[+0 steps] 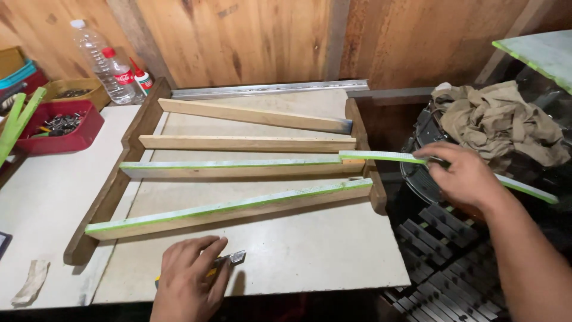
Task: The person measures and cuts green mesh strips using a utility knife and then attaches them to the edges of wooden frame pieces. The person handles the mesh, the knife, and the wooden frames to complete the assembly.
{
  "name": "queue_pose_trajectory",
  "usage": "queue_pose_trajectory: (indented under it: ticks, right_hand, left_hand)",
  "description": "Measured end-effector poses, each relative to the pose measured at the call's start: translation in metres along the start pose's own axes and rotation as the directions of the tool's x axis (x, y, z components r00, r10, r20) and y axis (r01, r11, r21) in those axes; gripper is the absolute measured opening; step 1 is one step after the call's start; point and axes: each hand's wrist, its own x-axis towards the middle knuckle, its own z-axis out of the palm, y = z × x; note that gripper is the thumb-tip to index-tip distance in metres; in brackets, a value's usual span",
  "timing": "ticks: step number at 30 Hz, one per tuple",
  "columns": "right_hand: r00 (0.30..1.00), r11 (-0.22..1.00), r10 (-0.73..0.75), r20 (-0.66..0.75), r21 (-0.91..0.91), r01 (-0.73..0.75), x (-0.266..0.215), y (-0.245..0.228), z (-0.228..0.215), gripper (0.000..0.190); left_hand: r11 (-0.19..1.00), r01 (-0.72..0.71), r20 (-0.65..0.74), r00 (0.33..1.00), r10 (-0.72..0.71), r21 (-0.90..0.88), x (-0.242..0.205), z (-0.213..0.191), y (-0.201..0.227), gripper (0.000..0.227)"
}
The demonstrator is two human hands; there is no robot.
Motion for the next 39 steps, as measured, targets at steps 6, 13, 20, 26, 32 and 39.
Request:
queue_pose_trajectory:
  ticks: [6, 13, 20, 26, 32, 39]
  right_hand:
    - [0.994, 0.992, -0.107, -0.039, 0.063, 0.109, 0.034, 0.042, 0.016, 0.038]
    - [0.987, 0.981, -0.16, -0.029, 0.105, 0.162, 0.042, 0.065, 0.026, 0.037]
    - [0.996, 0.989, -0.084, -0.006, 0.125, 0.084, 0.041, 0.058, 0.026, 0.034]
    - [1.0, 0.993, -0.004, 0.029, 0.121, 0.0, 0.037, 0.041, 0.02, 0.035]
    - [0.996, 0.997, 0.068, 0.055, 0.042, -0.07, 0.038, 0.029, 0.016, 0.038]
    - [0.995, 0.995, -0.075, 0.059, 0.073, 0.07, 0.058, 0.052, 0.023, 0.04]
  left_hand:
    - [0.999, -0.03, 0.027, 0.999, 0.031, -0.034, 0.028, 0.014, 0.015, 0.035]
    - [0.999, 0.001, 0.073, 0.997, 0.001, -0.037, 0.026, 0.029, 0.016, 0.033]
    - [0.996, -0.067, 0.134, 0.988, 0.075, -0.06, 0.064, 0.024, 0.036, 0.035]
    - [0.981, -0.16, 0.152, 0.973, 0.175, -0.11, 0.115, 0.058, 0.04, 0.032]
    - [0.969, -0.15, 0.331, 0.92, 0.209, -0.197, 0.187, 0.133, 0.055, 0.025]
    - [0.981, -0.157, 0.535, 0.823, 0.192, -0.111, 0.234, 0.198, 0.083, 0.047]
